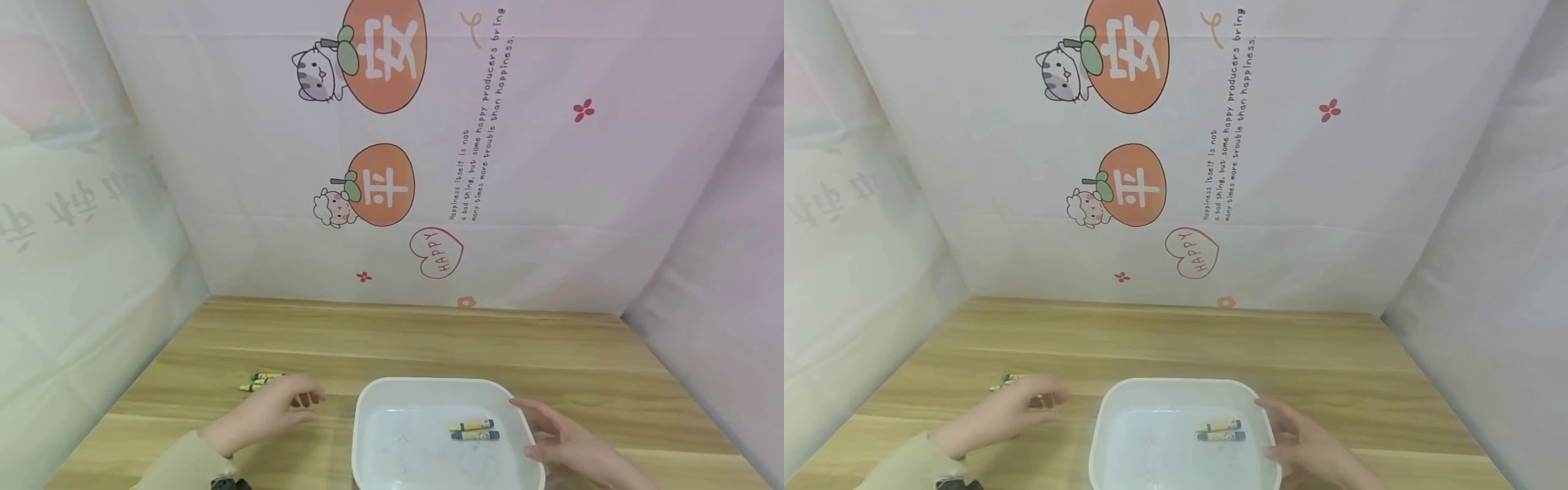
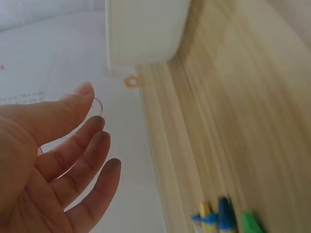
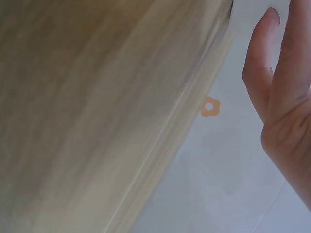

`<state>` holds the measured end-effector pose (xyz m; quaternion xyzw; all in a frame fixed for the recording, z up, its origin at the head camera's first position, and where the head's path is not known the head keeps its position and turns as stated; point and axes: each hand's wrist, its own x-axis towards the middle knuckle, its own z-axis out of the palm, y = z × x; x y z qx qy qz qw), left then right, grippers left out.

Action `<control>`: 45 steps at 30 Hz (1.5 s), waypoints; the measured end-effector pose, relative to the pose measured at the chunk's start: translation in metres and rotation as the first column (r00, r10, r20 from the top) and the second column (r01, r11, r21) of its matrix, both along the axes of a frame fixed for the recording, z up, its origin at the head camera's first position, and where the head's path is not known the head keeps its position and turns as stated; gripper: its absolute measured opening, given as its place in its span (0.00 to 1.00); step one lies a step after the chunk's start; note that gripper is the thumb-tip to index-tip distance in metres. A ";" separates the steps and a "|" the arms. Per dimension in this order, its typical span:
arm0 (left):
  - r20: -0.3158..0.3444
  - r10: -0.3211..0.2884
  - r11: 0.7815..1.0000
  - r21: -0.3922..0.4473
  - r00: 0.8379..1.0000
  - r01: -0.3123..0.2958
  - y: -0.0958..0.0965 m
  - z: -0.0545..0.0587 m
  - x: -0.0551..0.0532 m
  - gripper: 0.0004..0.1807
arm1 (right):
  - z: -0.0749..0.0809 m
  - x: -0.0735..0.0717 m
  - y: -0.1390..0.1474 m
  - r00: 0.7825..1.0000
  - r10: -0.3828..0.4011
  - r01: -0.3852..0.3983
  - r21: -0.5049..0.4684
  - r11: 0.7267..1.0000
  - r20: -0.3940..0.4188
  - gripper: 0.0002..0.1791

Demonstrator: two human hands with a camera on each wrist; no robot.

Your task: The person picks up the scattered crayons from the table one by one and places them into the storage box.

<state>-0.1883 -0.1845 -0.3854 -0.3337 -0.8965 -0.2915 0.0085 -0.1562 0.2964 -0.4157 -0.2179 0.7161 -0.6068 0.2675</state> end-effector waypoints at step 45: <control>0.063 0.087 0.992 -0.097 0.994 -0.080 -0.084 -0.043 0.016 0.13 | 0.004 0.003 -0.002 0.998 -0.051 0.049 0.045 0.998 0.026 0.39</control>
